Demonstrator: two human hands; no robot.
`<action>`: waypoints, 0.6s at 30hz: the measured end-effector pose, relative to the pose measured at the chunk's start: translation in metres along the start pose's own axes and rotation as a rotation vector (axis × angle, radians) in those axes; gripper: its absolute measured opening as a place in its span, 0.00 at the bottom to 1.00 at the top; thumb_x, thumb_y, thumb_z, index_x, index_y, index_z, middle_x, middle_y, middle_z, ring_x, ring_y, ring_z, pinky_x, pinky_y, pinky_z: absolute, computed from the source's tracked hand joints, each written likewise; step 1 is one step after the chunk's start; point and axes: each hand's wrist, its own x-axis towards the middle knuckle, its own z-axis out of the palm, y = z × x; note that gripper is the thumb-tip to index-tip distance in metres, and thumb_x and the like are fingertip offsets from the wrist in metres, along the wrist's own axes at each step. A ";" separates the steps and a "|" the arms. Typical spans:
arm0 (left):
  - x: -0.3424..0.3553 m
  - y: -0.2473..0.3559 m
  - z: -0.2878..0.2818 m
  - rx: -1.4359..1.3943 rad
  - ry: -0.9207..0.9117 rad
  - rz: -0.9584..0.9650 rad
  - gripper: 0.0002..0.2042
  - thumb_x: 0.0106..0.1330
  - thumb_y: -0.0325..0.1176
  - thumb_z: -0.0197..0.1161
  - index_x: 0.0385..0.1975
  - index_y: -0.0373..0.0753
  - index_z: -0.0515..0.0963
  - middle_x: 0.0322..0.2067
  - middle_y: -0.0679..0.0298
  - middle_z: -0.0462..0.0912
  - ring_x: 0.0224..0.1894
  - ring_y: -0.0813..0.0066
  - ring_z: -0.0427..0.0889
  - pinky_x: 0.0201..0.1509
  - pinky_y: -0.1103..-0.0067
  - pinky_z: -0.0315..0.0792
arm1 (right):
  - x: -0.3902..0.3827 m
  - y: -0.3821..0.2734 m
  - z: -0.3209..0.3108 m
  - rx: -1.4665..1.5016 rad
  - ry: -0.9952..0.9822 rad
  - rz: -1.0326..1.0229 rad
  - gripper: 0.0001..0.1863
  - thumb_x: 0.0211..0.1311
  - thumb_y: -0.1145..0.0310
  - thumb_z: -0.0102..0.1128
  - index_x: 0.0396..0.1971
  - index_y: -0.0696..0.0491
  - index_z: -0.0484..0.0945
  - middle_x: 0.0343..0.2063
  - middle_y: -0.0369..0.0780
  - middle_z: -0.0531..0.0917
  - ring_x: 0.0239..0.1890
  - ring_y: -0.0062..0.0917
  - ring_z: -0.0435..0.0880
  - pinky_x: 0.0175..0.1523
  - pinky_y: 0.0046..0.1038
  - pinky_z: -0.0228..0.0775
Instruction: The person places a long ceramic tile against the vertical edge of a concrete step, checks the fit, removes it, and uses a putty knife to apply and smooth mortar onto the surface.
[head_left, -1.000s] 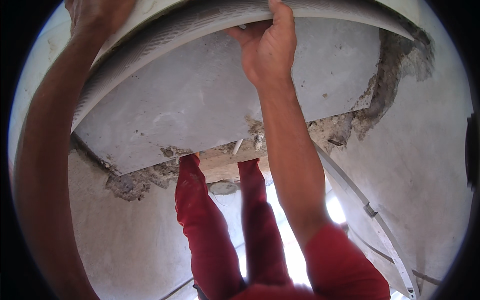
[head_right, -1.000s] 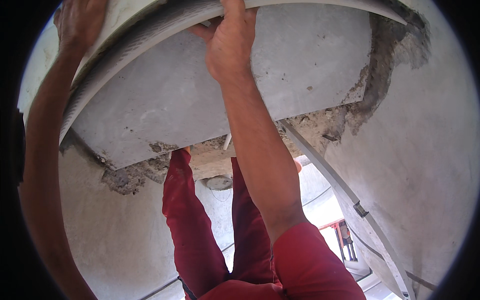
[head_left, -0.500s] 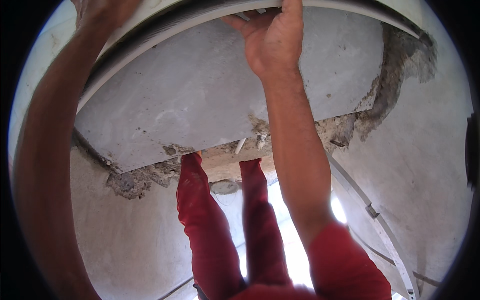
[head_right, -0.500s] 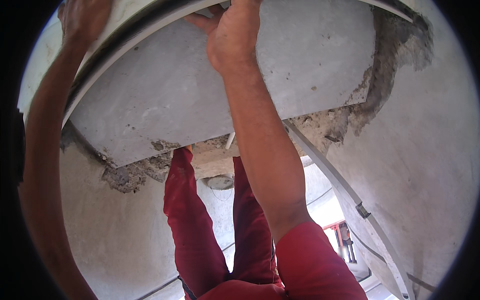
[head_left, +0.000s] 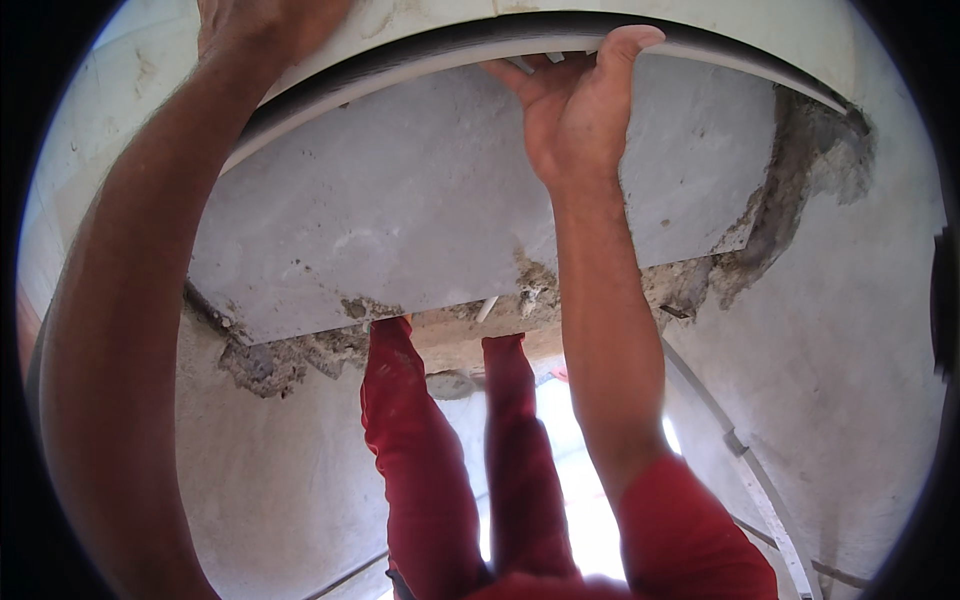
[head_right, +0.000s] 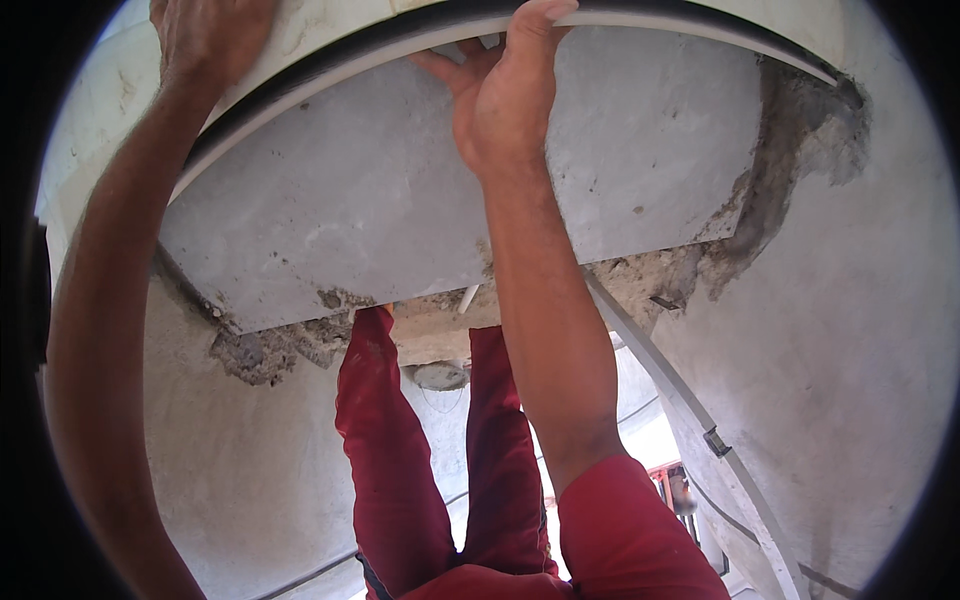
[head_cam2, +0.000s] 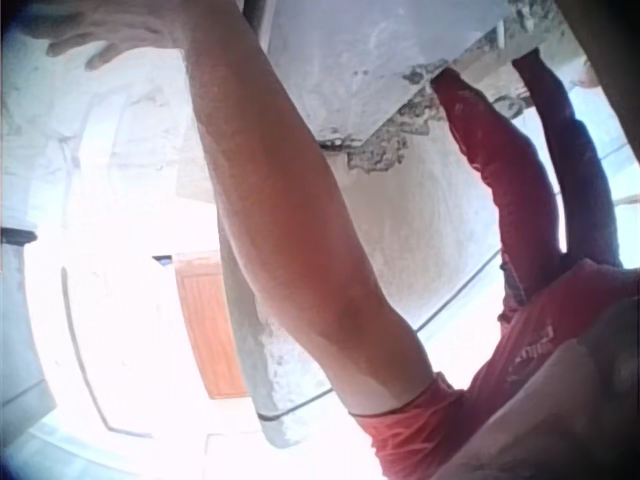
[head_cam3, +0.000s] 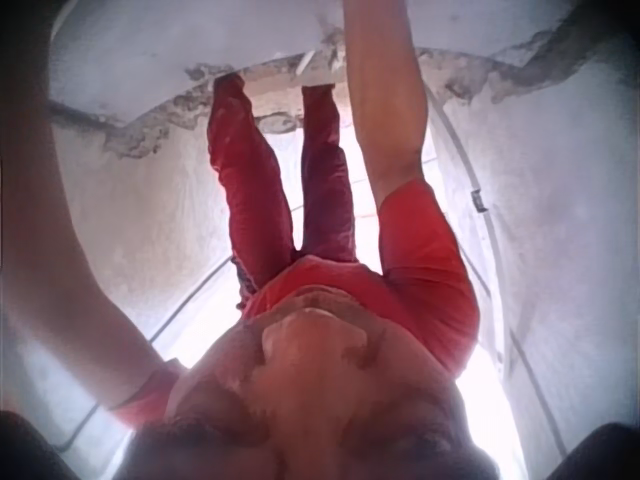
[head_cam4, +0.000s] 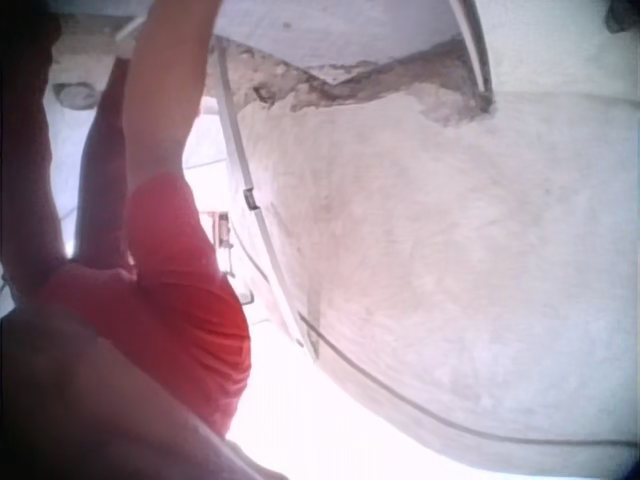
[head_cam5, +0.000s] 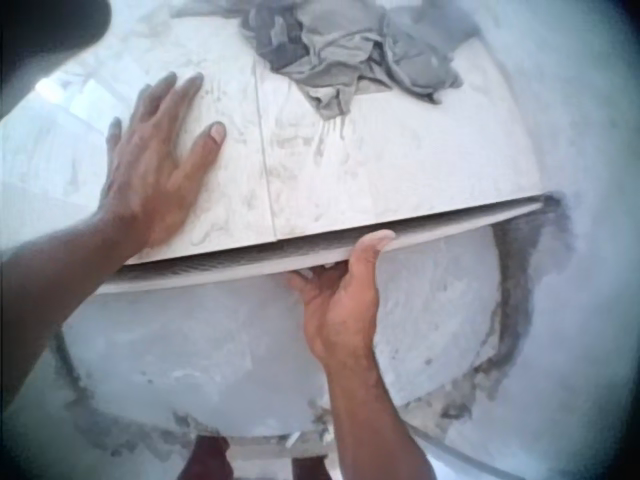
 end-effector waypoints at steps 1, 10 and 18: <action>0.000 0.001 -0.001 0.000 -0.003 -0.004 0.32 0.76 0.53 0.53 0.76 0.45 0.62 0.76 0.49 0.59 0.80 0.50 0.55 0.82 0.46 0.43 | -0.001 -0.001 0.003 -0.071 -0.022 -0.031 0.49 0.73 0.26 0.41 0.76 0.52 0.55 0.70 0.47 0.66 0.71 0.45 0.69 0.73 0.57 0.68; 0.002 0.007 -0.003 0.038 -0.033 -0.034 0.32 0.76 0.50 0.54 0.76 0.46 0.62 0.77 0.51 0.58 0.80 0.51 0.55 0.82 0.48 0.42 | 0.006 0.001 -0.004 -0.133 -0.130 -0.038 0.60 0.64 0.19 0.41 0.81 0.48 0.38 0.77 0.50 0.48 0.79 0.57 0.49 0.72 0.64 0.67; 0.003 0.001 0.000 0.034 -0.050 -0.051 0.32 0.76 0.51 0.53 0.77 0.47 0.61 0.77 0.51 0.58 0.80 0.50 0.55 0.81 0.48 0.43 | 0.003 0.001 0.007 -0.107 -0.052 -0.010 0.64 0.62 0.18 0.42 0.79 0.46 0.24 0.77 0.54 0.41 0.79 0.61 0.44 0.72 0.66 0.64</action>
